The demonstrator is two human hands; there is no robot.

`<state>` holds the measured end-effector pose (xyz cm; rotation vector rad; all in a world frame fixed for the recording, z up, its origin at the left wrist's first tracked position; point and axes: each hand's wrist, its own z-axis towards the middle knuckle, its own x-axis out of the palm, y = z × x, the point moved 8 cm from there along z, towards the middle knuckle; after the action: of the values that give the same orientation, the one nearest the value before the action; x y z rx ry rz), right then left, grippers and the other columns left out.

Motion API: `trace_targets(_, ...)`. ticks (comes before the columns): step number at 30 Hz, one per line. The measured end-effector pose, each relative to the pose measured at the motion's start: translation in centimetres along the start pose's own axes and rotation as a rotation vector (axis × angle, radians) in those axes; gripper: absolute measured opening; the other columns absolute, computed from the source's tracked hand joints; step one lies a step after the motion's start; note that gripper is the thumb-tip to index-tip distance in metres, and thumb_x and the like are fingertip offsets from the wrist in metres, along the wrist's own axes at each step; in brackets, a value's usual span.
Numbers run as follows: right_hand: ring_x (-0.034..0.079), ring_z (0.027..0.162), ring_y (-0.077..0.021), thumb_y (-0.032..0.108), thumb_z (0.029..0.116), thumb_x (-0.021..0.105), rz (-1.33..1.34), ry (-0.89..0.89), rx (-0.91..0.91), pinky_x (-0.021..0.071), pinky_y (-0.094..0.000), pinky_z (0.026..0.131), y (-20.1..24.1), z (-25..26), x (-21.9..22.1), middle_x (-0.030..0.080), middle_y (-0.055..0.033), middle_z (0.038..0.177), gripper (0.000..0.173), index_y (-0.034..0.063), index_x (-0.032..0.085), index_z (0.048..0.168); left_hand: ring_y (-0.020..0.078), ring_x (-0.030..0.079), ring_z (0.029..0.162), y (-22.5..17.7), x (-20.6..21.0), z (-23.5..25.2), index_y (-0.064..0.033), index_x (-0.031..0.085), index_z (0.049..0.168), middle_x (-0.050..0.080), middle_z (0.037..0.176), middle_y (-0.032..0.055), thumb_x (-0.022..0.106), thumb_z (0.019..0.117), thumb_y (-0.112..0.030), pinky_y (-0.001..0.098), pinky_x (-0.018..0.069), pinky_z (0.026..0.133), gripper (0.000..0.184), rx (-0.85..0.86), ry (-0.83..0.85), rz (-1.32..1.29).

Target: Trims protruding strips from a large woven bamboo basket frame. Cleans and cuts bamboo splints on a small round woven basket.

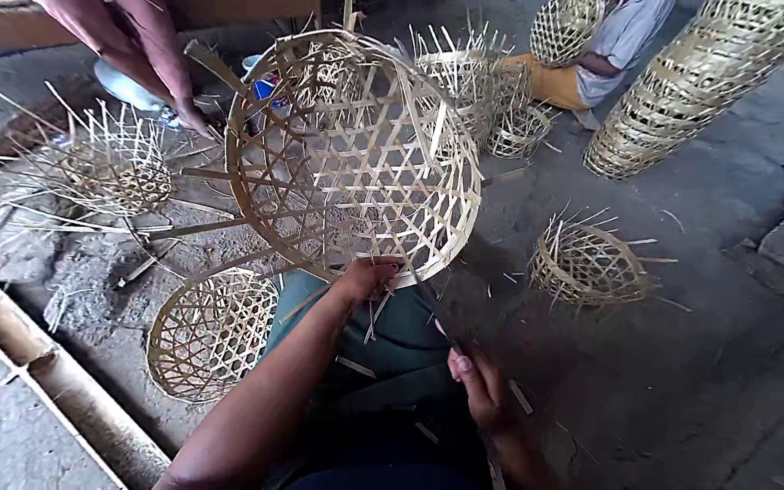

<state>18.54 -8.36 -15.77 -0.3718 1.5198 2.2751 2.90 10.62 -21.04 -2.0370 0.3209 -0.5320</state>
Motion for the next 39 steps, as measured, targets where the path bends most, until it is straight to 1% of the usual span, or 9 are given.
trace_targets(3, 0.07, 0.096, -0.0118, 0.042, 0.1069, 0.049, -0.098, -0.033, -0.113, 0.0591, -0.0328, 0.088, -0.9, -0.8, 0.3, 0.072, -0.0126, 0.119, 0.056, 0.0029, 0.057, 0.145, 0.0027, 0.04, 0.047, 0.1, -0.3, 0.0, -0.0032, 0.063, 0.127, 0.048, 0.067, -0.0039, 0.056, 0.1035, -0.011, 0.0162, 0.035, 0.043, 0.026, -0.033, 0.01, -0.047)
trace_targets(7, 0.066, 0.087, -0.0047, 0.037, 0.1105, 0.042, -0.049, -0.32, -0.1, 0.0542, -0.0348, 0.098, -2.4, -2.3, -3.0, 0.069, 0.0014, 0.095, 0.046, 0.0098, 0.057, 0.144, 0.0019, 0.037, 0.045, 0.1, -0.5, -0.4, -0.0052, 0.06, 0.131, 0.046, 0.067, -0.005, 0.052, 0.1055, -0.012, 0.0152, 0.0329, 0.041, 0.028, -0.067, 0.025, -0.081)
trace_targets(10, 0.061, 0.073, -0.0051, 0.02, 0.1099, 0.038, -0.039, -0.529, 0.051, 0.056, -0.0246, 0.073, -5.2, -3.3, -5.9, 0.064, 0.0017, 0.082, 0.037, -0.0047, 0.063, 0.119, 0.0015, 0.037, 0.045, 0.1, -0.6, -0.4, -0.0054, 0.061, 0.13, 0.047, 0.067, -0.0048, 0.052, 0.1052, -0.011, 0.0149, 0.0325, 0.041, 0.027, -0.071, 0.025, -0.089)
trace_targets(12, 0.064, 0.077, -0.0056, 0.021, 0.109, 0.042, -0.184, -0.461, 0.112, 0.0557, -0.022, 0.072, -7.2, -4.2, -6.3, 0.07, -0.006, 0.096, 0.044, -0.0079, 0.056, 0.14, 0.0013, 0.036, 0.044, 0.1, -0.3, -0.2, -0.0047, 0.061, 0.128, 0.045, 0.065, -0.0055, 0.052, 0.1047, -0.01, 0.0148, 0.0322, 0.04, 0.025, -0.082, 0.024, -0.098)
trace_targets(15, 0.071, 0.103, -0.0169, 0.034, 0.1055, 0.055, -0.361, -0.263, 0.099, 0.0573, -0.0339, 0.094, -9.3, -5.5, -4.5, 0.071, -0.0154, 0.124, 0.052, 0.0015, 0.056, 0.146, 0.0016, 0.036, 0.043, 0.0, 0.1, 0.1, -0.0036, 0.061, 0.124, 0.043, 0.063, -0.0058, 0.052, 0.1041, -0.009, 0.0151, 0.0322, 0.04, 0.023, -0.109, 0.0, -0.101)
trace_targets(23, 0.068, 0.101, -0.0178, 0.04, 0.1032, 0.059, -0.184, -0.178, -0.114, 0.0556, -0.0323, 0.094, -6.6, -0.1, -1.2, 0.071, -0.0183, 0.117, 0.061, -0.0017, 0.052, 0.148, 0.0003, 0.036, 0.043, 0.0, 0.3, 0.3, -0.0055, 0.06, 0.127, 0.043, 0.061, -0.007, 0.052, 0.1047, -0.011, 0.0141, 0.0336, 0.04, 0.025, -0.117, 0.032, -0.084)
trace_targets(28, 0.065, 0.12, -0.0208, 0.033, 0.1047, 0.058, 0.081, -0.185, -0.17, 0.0512, -0.036, 0.107, -7.1, 4.6, 0.4, 0.061, -0.0263, 0.136, 0.068, -0.0123, 0.039, 0.151, -0.0002, 0.037, 0.044, -0.2, 0.1, -0.1, -0.0091, 0.062, 0.12, 0.044, 0.062, -0.0079, 0.049, 0.1052, -0.01, 0.0138, 0.034, 0.04, 0.02, -0.118, 0.019, -0.079)
trace_targets(34, 0.065, 0.089, -0.0116, 0.033, 0.1069, 0.054, 0.26, -0.217, -0.16, 0.0566, -0.0316, 0.09, -9.0, 7.4, 1.1, 0.069, -0.0171, 0.105, 0.066, -0.0131, 0.038, 0.151, -0.0001, 0.037, 0.043, 0.3, -0.2, 0.3, -0.0074, 0.058, 0.132, 0.042, 0.063, -0.0083, 0.051, 0.105, -0.011, 0.0138, 0.0336, 0.039, 0.028, -0.161, 0.014, -0.11)
trace_targets(39, 0.067, 0.108, -0.0162, 0.029, 0.1055, 0.057, 0.273, -0.184, -0.185, 0.0532, -0.035, 0.102, -9.6, 8.6, 1.3, 0.067, -0.0222, 0.124, 0.061, -0.0135, 0.044, 0.147, -0.0009, 0.037, 0.043, 0.1, 0.1, 0.4, -0.0104, 0.059, 0.126, 0.042, 0.062, -0.0089, 0.049, 0.1059, -0.012, 0.0129, 0.0341, 0.04, 0.023, -0.2, 0.038, -0.127)
